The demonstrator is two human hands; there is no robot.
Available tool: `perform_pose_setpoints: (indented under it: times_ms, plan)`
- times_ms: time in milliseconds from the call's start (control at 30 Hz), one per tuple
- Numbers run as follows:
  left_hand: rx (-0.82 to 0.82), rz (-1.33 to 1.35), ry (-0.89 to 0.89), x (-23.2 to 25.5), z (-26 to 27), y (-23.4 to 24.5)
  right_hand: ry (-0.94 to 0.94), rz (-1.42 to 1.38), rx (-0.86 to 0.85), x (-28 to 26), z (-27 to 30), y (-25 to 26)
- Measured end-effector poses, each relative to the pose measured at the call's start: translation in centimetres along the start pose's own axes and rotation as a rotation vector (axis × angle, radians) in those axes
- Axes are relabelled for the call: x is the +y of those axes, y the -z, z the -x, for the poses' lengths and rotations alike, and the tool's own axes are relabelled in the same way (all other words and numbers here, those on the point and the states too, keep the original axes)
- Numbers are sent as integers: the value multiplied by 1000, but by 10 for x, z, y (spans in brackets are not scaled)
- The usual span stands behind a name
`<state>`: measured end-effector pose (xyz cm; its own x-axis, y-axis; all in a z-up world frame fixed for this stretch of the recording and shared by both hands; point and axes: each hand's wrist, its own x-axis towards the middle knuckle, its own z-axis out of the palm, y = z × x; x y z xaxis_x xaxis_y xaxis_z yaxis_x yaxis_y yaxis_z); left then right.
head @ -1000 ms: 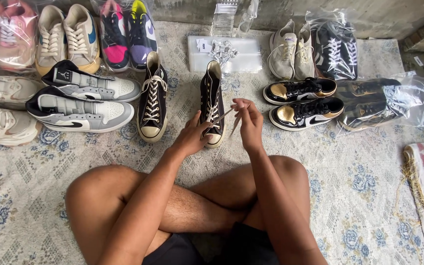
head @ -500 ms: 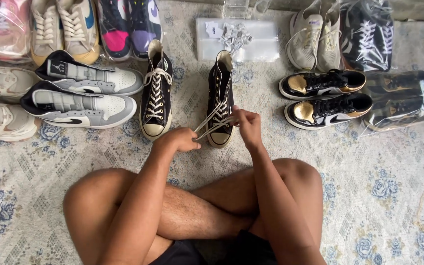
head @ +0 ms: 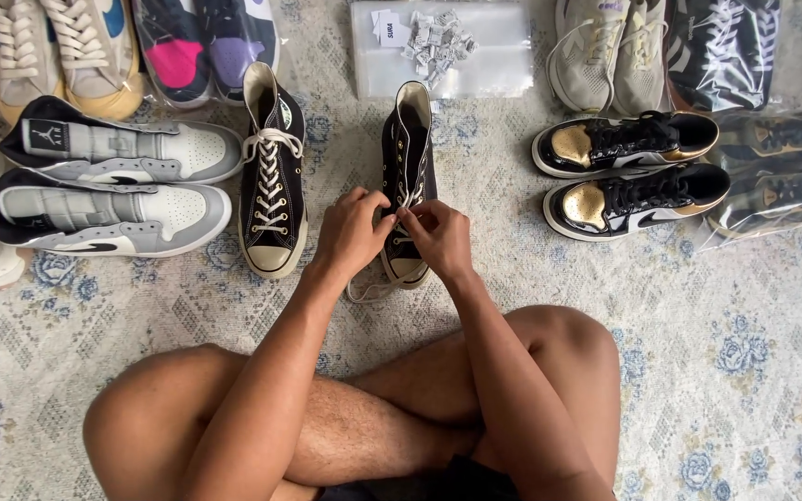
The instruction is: Threading shoelaces through the eyelets of a high-top sneaker while sitting on the floor.
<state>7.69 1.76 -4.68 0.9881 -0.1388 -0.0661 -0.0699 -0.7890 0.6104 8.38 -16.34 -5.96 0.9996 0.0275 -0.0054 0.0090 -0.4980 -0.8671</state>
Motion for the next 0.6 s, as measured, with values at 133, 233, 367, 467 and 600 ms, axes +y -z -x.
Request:
perform_pose_setpoints:
  times_ms: [133, 233, 367, 467, 600]
  plan:
    - [20, 94, -33, -5, -4, -15, -31, 41, 1, -1, 0, -4]
    - [-27, 136, -61, -12, -6, -21, -16, 66, -15, -4, 2, -4]
    - [-147, 176, -96, -14, -3, -18, 29, 68, -60, -16, 5, 0]
    - [-184, 191, -137, -10, 2, -11, 52, 42, -88, -6, 3, -1]
    - [-216, 267, -47, -9, 6, 8, 63, -18, -71, 0, 3, 0]
